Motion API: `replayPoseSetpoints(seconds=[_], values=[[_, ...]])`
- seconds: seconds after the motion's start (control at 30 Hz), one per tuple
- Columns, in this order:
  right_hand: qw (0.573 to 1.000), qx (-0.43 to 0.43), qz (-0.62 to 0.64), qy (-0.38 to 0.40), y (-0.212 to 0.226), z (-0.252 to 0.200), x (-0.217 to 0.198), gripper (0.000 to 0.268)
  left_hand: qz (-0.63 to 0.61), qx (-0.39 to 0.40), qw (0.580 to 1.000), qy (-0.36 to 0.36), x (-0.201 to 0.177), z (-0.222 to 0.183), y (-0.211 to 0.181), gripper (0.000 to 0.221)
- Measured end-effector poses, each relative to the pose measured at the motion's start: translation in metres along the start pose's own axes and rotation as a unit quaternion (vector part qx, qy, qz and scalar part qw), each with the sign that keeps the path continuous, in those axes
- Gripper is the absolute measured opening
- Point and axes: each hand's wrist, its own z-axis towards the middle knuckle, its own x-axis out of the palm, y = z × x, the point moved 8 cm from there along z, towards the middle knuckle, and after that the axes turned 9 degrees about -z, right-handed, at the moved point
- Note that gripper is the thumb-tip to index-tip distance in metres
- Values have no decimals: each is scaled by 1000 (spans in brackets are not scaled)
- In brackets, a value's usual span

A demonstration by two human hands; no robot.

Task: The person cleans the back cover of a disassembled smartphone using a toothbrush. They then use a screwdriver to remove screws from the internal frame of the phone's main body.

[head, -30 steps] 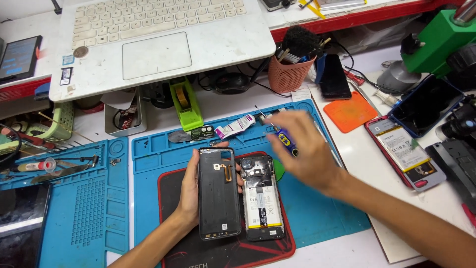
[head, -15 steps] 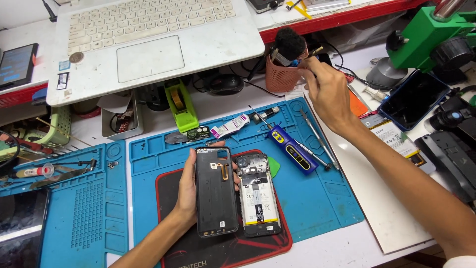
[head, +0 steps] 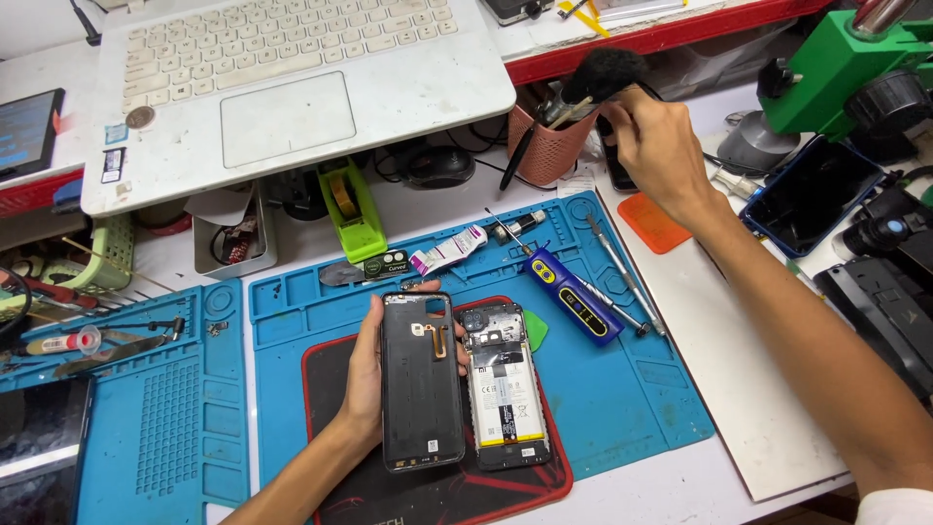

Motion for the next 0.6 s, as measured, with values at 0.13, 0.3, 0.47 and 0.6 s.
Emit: replayPoseSetpoints(seconds=[0.13, 0.3, 0.47, 0.6], values=[[998, -26, -27, -51, 20, 3, -26, 16, -4, -10, 1000, -10, -2, 0, 1, 69], [984, -33, 62, -162, 28, 16, -59, 12, -9, -11, 1000, -8, -3, 1, 1, 70], [978, -2, 105, -178, 26, 33, -66, 9, -21, -8, 1000, -11, 1, 0, 2, 69], [976, 33, 143, -161, 21, 41, -61, 9, -22, -22, 998, -53, -2, -2, 3, 71]])
